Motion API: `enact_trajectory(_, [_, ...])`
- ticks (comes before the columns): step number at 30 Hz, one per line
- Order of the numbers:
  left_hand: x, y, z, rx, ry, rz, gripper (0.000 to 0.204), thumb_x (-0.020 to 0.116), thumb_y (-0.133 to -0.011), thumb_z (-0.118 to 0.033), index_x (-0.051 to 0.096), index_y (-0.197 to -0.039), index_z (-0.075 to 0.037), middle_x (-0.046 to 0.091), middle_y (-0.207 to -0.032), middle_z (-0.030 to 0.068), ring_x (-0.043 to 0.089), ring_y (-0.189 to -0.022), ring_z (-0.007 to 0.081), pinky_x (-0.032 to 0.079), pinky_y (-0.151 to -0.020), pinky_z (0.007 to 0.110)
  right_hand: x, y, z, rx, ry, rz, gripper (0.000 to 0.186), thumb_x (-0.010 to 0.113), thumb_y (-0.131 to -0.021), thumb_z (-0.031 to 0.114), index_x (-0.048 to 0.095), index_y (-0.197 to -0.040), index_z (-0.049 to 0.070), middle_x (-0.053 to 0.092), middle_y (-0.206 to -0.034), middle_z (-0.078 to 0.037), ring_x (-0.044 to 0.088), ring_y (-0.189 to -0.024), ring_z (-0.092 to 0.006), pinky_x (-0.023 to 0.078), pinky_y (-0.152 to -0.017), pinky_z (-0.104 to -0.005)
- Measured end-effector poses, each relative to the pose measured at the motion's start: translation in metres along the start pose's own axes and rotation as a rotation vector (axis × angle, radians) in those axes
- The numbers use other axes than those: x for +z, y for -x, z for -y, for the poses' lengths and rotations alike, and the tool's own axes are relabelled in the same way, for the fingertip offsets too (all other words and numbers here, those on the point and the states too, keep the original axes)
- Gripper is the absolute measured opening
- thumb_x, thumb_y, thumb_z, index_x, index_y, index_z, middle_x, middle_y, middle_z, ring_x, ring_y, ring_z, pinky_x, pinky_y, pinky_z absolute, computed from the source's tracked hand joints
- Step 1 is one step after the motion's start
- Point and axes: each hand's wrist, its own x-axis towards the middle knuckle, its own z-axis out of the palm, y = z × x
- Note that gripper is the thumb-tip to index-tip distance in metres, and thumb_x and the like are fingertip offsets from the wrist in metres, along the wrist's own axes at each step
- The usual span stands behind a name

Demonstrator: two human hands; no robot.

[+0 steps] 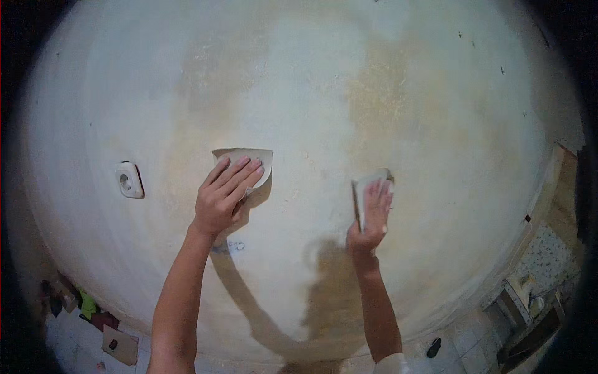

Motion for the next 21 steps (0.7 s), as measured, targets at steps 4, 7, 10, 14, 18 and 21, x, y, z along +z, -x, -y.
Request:
enact_trajectory(4, [0.001, -0.001, 0.003, 0.001, -0.014, -0.001, 0.046, 0.059, -0.075, -0.004, 0.061, -0.120, -0.014, 0.060, -0.123, 0.0000, 0.054, -0.118, 0.0181, 0.038, -0.105, 0.040, 0.019, 0.040, 0.017, -0.250, -0.083, 0.301, 0.049, 0.057, -0.082, 0.015, 0.048, -0.129, 0.001, 0.051, -0.131, -0.019, 0.051, -0.120, -0.0369, 0.035, -0.104, -0.0503])
enact_trajectory(7, [0.002, 0.002, 0.003, 0.008, -0.014, -0.004, 0.047, 0.060, -0.074, -0.005, 0.061, -0.120, -0.014, 0.060, -0.124, 0.0000, 0.054, -0.118, 0.0182, 0.037, -0.106, 0.039, 0.006, 0.036, 0.011, -0.371, -0.092, 0.552, 0.040, 0.049, -0.090, 0.021, 0.052, -0.126, 0.004, 0.053, -0.132, -0.011, 0.051, -0.120, -0.0337, 0.037, -0.103, -0.0506])
enact_trajectory(10, [0.000, 0.001, 0.002, 0.012, 0.010, -0.015, 0.046, 0.059, -0.074, -0.005, 0.061, -0.120, -0.013, 0.061, -0.123, 0.0027, 0.054, -0.118, 0.0207, 0.038, -0.105, 0.042, 0.005, 0.017, 0.000, -0.197, 0.097, 0.103, 0.037, 0.042, -0.093, 0.022, 0.054, -0.125, 0.007, 0.053, -0.131, -0.011, 0.050, -0.122, -0.0310, 0.038, -0.102, -0.0522])
enact_trajectory(14, [-0.002, 0.000, 0.001, 0.007, 0.038, -0.010, 0.046, 0.057, -0.074, -0.004, 0.062, -0.119, -0.012, 0.061, -0.122, 0.0053, 0.055, -0.118, 0.0230, 0.038, -0.104, 0.044, 0.027, 0.020, 0.034, -0.049, 0.050, -0.030, 0.037, 0.043, -0.092, 0.017, 0.052, -0.127, 0.008, 0.053, -0.132, -0.011, 0.047, -0.126, -0.0294, 0.036, -0.103, -0.0538])
enact_trajectory(18, [-0.001, -0.001, 0.001, 0.015, 0.004, -0.003, 0.050, 0.064, -0.072, -0.007, 0.060, -0.121, -0.014, 0.060, -0.124, 0.0001, 0.055, -0.117, 0.0188, 0.038, -0.105, 0.039, 0.033, 0.030, 0.044, -0.406, -0.175, 0.316, 0.044, 0.050, -0.085, 0.007, 0.050, -0.130, 0.007, 0.050, -0.134, -0.013, 0.043, -0.129, -0.0301, 0.031, -0.105, -0.0553])
enact_trajectory(21, [0.000, 0.001, 0.003, 0.001, 0.008, -0.011, 0.051, 0.064, -0.071, -0.007, 0.060, -0.121, -0.014, 0.060, -0.124, -0.0002, 0.055, -0.117, 0.0184, 0.038, -0.105, 0.039, 0.023, 0.007, 0.036, -0.244, -0.101, 0.345, 0.051, 0.053, -0.081, 0.007, 0.049, -0.131, 0.005, 0.048, -0.137, -0.014, 0.042, -0.130, -0.0320, 0.028, -0.106, -0.0573])
